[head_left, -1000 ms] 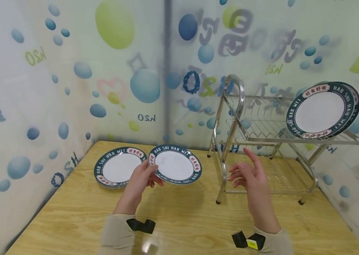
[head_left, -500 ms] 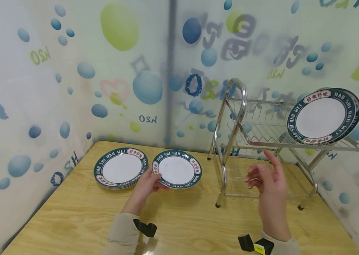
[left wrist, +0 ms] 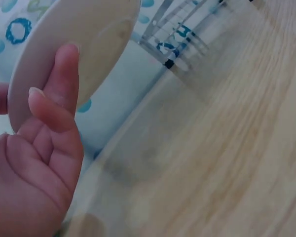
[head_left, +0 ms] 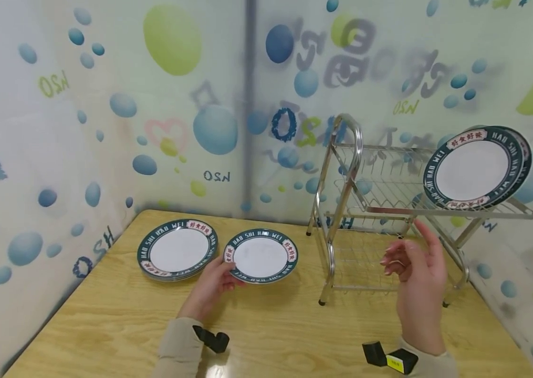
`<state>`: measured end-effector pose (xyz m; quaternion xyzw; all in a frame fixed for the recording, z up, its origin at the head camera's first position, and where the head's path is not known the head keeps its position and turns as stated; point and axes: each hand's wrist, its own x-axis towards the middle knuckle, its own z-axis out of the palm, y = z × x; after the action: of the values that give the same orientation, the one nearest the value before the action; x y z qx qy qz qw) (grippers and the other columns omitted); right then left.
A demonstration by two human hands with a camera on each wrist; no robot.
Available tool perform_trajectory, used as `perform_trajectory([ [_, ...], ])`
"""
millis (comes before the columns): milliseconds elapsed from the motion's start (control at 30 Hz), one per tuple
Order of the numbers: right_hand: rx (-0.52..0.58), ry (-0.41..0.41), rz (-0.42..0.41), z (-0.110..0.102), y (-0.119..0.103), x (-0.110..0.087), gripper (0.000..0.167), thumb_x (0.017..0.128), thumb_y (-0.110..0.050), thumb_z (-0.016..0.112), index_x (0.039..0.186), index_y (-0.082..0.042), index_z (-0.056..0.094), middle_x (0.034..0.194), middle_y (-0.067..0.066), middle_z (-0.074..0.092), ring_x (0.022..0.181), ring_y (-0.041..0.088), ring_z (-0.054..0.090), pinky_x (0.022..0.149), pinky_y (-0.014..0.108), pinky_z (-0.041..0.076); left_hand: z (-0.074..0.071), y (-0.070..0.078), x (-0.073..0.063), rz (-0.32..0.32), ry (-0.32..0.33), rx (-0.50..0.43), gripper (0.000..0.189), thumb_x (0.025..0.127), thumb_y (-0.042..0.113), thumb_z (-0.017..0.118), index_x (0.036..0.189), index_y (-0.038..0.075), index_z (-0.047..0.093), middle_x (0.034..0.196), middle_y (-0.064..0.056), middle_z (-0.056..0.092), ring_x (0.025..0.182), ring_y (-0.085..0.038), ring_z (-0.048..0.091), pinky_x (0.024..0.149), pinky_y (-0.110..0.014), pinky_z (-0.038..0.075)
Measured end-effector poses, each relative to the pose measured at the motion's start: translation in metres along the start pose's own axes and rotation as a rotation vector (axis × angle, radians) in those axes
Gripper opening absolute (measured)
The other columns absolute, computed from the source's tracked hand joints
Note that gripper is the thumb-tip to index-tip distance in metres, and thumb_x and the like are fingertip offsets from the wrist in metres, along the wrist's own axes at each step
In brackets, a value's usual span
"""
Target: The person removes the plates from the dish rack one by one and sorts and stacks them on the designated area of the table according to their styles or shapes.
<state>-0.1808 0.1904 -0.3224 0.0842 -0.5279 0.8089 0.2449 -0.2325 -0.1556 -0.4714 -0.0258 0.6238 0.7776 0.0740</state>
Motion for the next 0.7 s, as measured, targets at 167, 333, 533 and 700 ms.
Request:
perform_trajectory([
  [167, 0.015, 0.029, -0.048, -0.0037, -0.0024, 0.0029, 0.041, 0.092, -0.010, 0.047, 0.131, -0.006, 0.035, 0.078, 0.016, 0.056, 0.055, 0.023, 0.056, 0.046, 0.025, 0.046, -0.0100, -0.0054, 0.0011, 0.006, -0.057, -0.062, 0.033, 0.091, 0.019, 0.046, 0.118, -0.001, 0.042, 0.082, -0.011, 0.063, 0.073, -0.022, 0.061, 0.057, -0.025, 0.043],
  [333, -0.068, 0.056, -0.138, -0.0045, -0.0040, 0.0035, 0.041, 0.092, -0.011, 0.048, 0.131, -0.006, 0.036, 0.077, 0.017, 0.058, 0.055, 0.024, 0.057, 0.045, 0.026, 0.045, -0.0122, -0.0081, 0.0014, 0.001, -0.055, -0.054, 0.033, 0.091, 0.020, 0.047, 0.117, 0.000, 0.043, 0.083, -0.011, 0.062, 0.074, -0.022, 0.060, 0.059, -0.026, 0.043],
  [533, -0.092, 0.068, -0.194, -0.0051, -0.0074, 0.0027, 0.040, 0.091, -0.011, 0.048, 0.130, -0.006, 0.039, 0.078, 0.017, 0.058, 0.057, 0.025, 0.058, 0.044, 0.026, 0.044, -0.0097, -0.0092, 0.0003, -0.029, -0.025, -0.054, 0.036, 0.091, 0.020, 0.047, 0.121, 0.002, 0.043, 0.084, -0.011, 0.061, 0.077, -0.027, 0.059, 0.059, -0.026, 0.041],
  [700, -0.078, 0.093, -0.223, -0.0084, -0.0105, 0.0017, 0.040, 0.091, -0.011, 0.048, 0.130, -0.006, 0.038, 0.079, 0.018, 0.058, 0.057, 0.024, 0.058, 0.045, 0.025, 0.045, -0.0091, -0.0104, 0.0017, -0.030, 0.009, -0.039, 0.036, 0.091, 0.020, 0.046, 0.123, 0.003, 0.042, 0.083, -0.011, 0.062, 0.076, -0.026, 0.059, 0.058, -0.025, 0.041],
])
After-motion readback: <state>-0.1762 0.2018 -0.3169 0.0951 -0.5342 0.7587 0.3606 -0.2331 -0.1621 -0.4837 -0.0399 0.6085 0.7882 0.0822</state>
